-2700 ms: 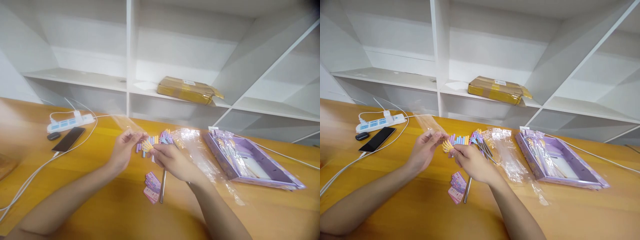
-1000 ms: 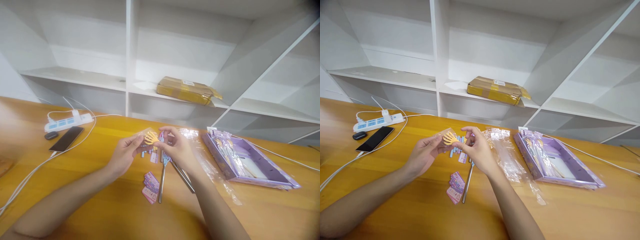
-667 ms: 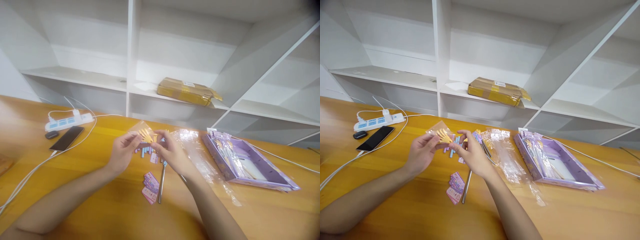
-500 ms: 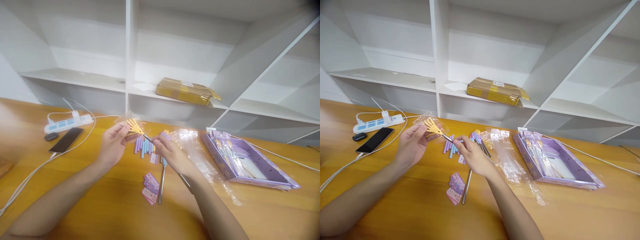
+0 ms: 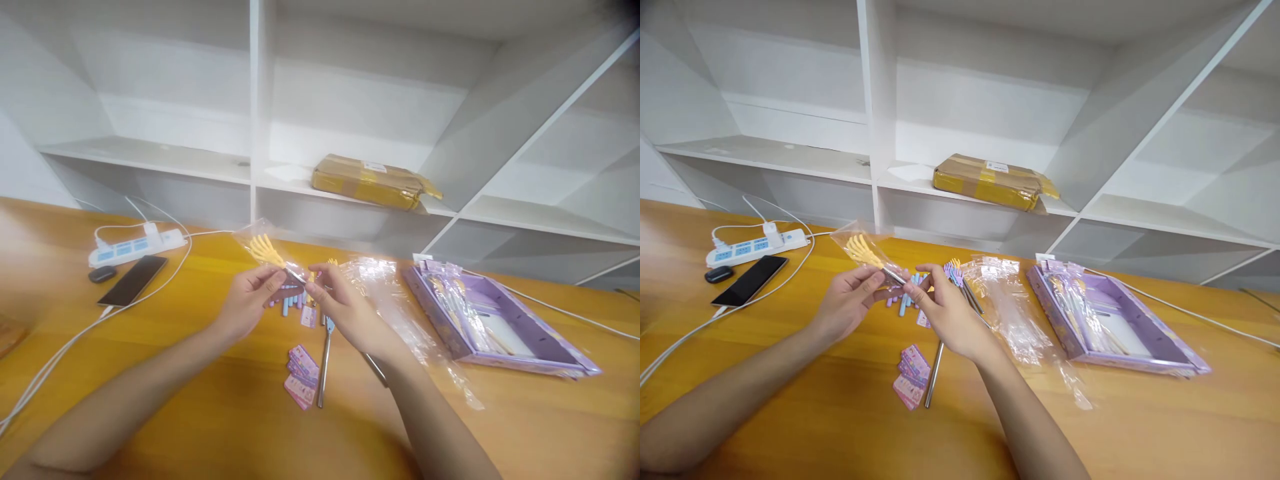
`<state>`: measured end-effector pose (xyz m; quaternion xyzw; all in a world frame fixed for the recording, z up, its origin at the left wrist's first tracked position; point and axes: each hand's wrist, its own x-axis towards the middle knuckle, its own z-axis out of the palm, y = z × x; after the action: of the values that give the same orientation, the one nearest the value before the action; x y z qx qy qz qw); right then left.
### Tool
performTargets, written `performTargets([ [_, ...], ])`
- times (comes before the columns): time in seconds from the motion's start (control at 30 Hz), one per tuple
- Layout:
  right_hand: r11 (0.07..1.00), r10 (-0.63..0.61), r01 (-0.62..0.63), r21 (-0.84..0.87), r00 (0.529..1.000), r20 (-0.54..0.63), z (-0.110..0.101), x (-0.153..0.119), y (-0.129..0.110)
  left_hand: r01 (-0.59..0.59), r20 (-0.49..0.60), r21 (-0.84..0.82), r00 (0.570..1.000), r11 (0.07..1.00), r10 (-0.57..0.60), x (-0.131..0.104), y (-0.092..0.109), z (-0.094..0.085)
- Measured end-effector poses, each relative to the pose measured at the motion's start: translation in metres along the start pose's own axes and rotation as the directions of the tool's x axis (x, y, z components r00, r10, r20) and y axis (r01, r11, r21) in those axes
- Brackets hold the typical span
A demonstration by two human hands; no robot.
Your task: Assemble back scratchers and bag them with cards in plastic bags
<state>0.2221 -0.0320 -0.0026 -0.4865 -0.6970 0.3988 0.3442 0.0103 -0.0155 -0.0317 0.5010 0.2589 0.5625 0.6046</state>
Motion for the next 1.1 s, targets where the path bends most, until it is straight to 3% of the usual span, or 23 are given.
performTargets([
  [0.17,0.993,-0.012,0.006,0.119,0.999,0.051,0.006,0.002,0.006,0.044,0.093,0.039,0.995,0.998,-0.047,-0.003,-0.011,0.0],
  [0.37,0.993,-0.011,0.003,0.115,0.998,0.068,0.006,0.002,0.002,0.099,0.15,-0.08,0.985,0.992,-0.086,0.005,0.006,-0.006],
  [0.47,0.998,-0.022,0.017,0.061,0.996,0.085,0.002,0.0,-0.002,0.066,0.101,-0.052,0.993,0.996,-0.06,0.009,0.014,-0.008],
  [0.6,0.982,-0.019,0.048,-0.181,0.988,0.154,-0.015,-0.005,-0.012,-0.057,-0.051,-0.059,0.997,0.997,0.054,0.014,0.027,-0.013],
  [0.7,0.962,-0.071,0.104,-0.252,0.988,0.137,-0.023,-0.007,-0.019,-0.116,-0.124,-0.058,0.986,0.992,0.109,0.018,0.033,-0.015],
  [0.97,0.951,-0.164,0.171,-0.256,0.985,0.05,0.0,0.001,-0.005,0.065,0.032,-0.112,0.998,0.992,-0.062,0.006,0.008,0.001],
  [1.1,0.956,-0.171,0.162,-0.243,0.985,-0.014,0.002,0.006,0.001,0.067,-0.041,-0.112,0.997,0.991,-0.072,0.008,0.008,0.0],
])
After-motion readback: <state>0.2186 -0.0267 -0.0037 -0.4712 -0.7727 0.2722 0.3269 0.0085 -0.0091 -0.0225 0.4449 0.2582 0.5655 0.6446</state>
